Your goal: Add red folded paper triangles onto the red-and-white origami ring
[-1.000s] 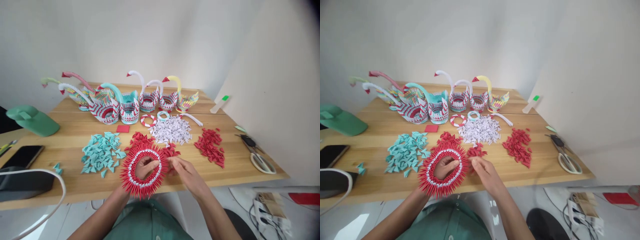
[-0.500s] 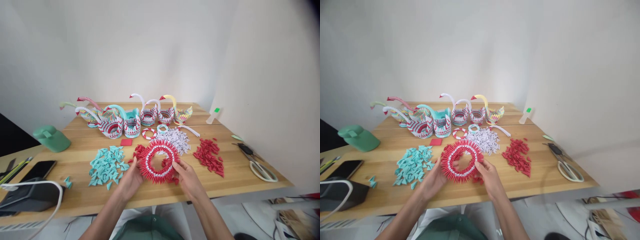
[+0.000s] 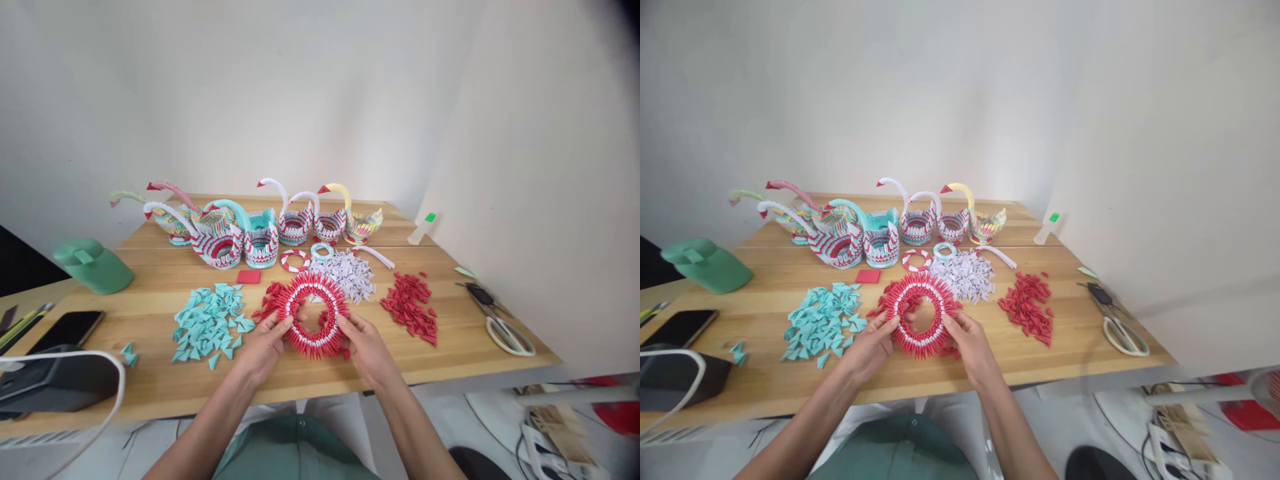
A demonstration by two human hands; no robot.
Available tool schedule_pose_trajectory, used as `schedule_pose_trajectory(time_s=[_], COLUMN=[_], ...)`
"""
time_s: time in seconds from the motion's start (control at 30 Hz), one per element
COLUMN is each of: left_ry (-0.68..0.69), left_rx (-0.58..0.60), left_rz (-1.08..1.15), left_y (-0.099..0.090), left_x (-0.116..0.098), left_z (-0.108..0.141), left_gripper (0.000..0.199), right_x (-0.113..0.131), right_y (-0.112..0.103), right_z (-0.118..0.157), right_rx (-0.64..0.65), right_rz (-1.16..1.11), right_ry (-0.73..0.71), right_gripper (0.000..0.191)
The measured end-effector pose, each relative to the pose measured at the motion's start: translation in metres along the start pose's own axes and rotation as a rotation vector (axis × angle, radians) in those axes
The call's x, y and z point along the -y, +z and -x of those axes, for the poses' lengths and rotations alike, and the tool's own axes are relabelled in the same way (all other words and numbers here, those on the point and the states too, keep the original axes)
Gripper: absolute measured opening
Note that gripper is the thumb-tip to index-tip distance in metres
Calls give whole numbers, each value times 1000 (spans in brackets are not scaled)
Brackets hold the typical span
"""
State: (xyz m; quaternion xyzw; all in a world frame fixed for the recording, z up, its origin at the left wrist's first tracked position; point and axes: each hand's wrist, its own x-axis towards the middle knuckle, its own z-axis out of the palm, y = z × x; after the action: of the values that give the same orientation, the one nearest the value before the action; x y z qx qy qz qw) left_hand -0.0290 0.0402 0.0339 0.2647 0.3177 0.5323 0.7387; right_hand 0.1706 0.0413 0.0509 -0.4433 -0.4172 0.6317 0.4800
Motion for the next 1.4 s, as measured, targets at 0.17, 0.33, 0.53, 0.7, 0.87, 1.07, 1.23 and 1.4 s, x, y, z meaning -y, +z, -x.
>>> schedule_pose_trajectory(time_s=[0.17,0.33,0.53,0.7,0.87,1.07,1.23,1.4], left_ry=[-15,-50,-165,-170,-119,-51,247,523], left_rx=[-43,-144,-160,-167,-150,-200,-363,-278], left_rz=[136,77,-170,-229,-241,-397,-856,-1129], left_y=[-23,-48,-51,-42,-33,-36,-45,-20], left_x=[-13,-23,-18,-13,-4,-3,-10,-35], left_z=[19,50,69,60,44,37,43,71], left_gripper=[19,24,25,36,42,46,45,40], right_x=[19,-3,-27,-17,-22,-21,-7,6], right_y=[-19,-41,-19,-6,-24,-67,-80,-70], right_z=[11,12,-2,-18,-22,-14,-19,-40], right_rx=[-15,-117,170,157,132,10,-76,-118], right_rz=[326,973,1463,1567,1507,1421,1410,1458], right_ry=[-215,-545,-723,-706,-718,-717,-645,-566], right_gripper=[42,29,43,34,25,21,26,23])
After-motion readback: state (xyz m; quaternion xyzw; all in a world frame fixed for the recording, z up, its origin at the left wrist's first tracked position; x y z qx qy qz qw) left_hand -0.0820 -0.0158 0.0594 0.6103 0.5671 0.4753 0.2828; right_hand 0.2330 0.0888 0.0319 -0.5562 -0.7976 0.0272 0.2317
